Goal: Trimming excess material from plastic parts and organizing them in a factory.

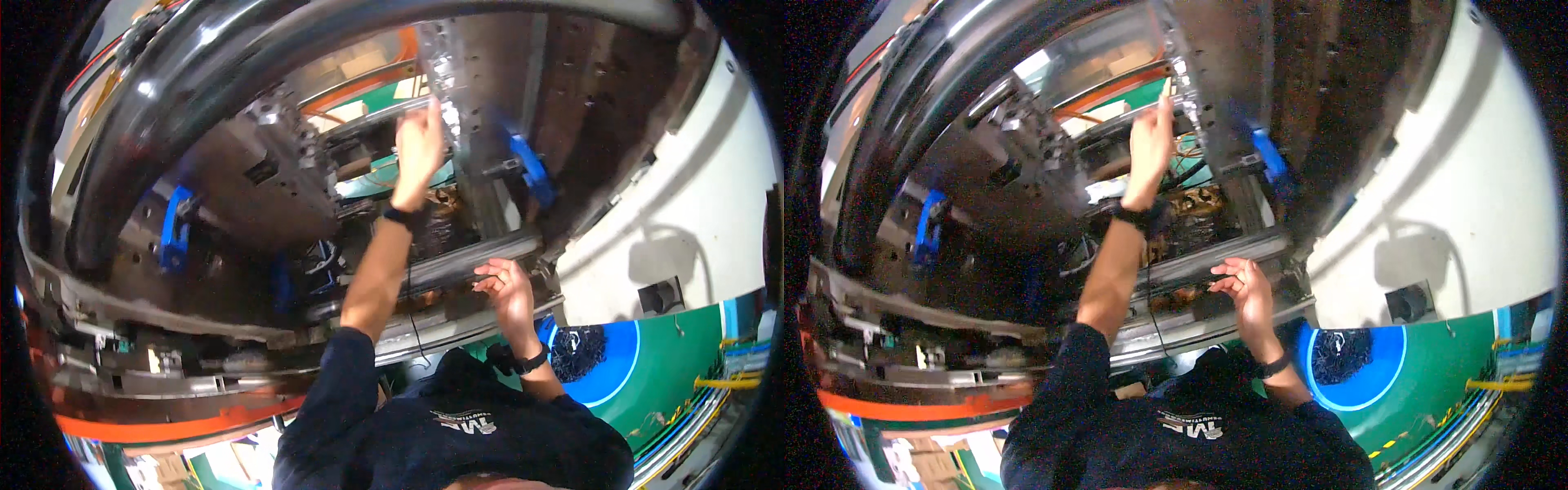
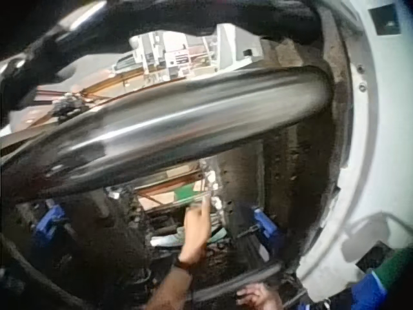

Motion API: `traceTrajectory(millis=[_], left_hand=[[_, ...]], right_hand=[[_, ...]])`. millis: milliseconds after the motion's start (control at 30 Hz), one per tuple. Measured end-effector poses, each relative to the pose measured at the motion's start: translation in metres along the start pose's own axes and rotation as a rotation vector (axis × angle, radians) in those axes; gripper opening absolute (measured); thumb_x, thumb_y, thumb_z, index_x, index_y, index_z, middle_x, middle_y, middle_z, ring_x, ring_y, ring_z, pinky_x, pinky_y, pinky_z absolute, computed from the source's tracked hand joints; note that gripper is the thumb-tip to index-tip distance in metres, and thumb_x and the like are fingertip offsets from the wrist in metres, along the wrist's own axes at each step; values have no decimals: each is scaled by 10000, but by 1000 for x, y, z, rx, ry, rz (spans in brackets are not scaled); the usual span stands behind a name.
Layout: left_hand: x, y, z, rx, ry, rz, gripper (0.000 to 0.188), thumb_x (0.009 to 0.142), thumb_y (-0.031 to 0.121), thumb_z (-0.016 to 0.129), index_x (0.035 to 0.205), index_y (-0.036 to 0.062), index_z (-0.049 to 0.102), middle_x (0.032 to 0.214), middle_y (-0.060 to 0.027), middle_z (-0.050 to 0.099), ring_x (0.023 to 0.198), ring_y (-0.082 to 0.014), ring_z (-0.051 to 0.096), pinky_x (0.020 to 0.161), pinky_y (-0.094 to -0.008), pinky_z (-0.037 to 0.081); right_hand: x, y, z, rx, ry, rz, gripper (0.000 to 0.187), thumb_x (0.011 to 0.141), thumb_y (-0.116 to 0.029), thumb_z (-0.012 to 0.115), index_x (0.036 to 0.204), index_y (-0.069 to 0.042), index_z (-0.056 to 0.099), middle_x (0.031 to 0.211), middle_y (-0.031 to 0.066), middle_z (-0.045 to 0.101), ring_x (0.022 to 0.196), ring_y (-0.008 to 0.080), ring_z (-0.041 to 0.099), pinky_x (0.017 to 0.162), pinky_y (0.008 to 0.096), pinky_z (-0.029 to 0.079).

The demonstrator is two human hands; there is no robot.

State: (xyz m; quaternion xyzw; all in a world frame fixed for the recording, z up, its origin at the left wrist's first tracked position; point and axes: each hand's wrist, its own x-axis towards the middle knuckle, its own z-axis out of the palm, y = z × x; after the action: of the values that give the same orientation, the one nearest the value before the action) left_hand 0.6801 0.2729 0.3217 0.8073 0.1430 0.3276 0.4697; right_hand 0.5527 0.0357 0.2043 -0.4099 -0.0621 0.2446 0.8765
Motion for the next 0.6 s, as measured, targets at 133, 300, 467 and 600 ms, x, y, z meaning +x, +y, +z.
traceTrajectory(millis=[133,300,467,600], left_hand=[[-134,7,-49,233,123,298,289,931,223,605,767,-13,635,766,-134,638,701,-210,600,659,-317,467],[-343,-3,-139,-39,63,-85,184,942,128,557,908,-28,647,823,-137,646,700,-240,609,665,-340,491],[-507,7,-237,184,479,-407,162,933,69,527,917,-22,660,781,-124,635,669,-201,614,611,-290,476],[-624,1,-268,488,1040,-439,179,929,59,505,831,-26,628,740,-73,608,649,-135,572,588,-266,456]], right_hand=[[-14,-1,48,-114,-153,-169,366,1020,-293,417,1086,36,565,982,170,653,824,224,632,828,357,489],[-65,37,97,-426,-534,-197,170,934,-76,512,1021,41,601,946,152,674,839,227,634,847,334,469],[-140,123,146,-561,-1033,-457,211,825,20,588,1036,13,595,1030,173,663,932,316,652,822,377,510],[-185,196,170,-573,-1125,-475,374,851,-31,603,1214,18,529,1227,210,588,1115,337,592,955,380,463]])
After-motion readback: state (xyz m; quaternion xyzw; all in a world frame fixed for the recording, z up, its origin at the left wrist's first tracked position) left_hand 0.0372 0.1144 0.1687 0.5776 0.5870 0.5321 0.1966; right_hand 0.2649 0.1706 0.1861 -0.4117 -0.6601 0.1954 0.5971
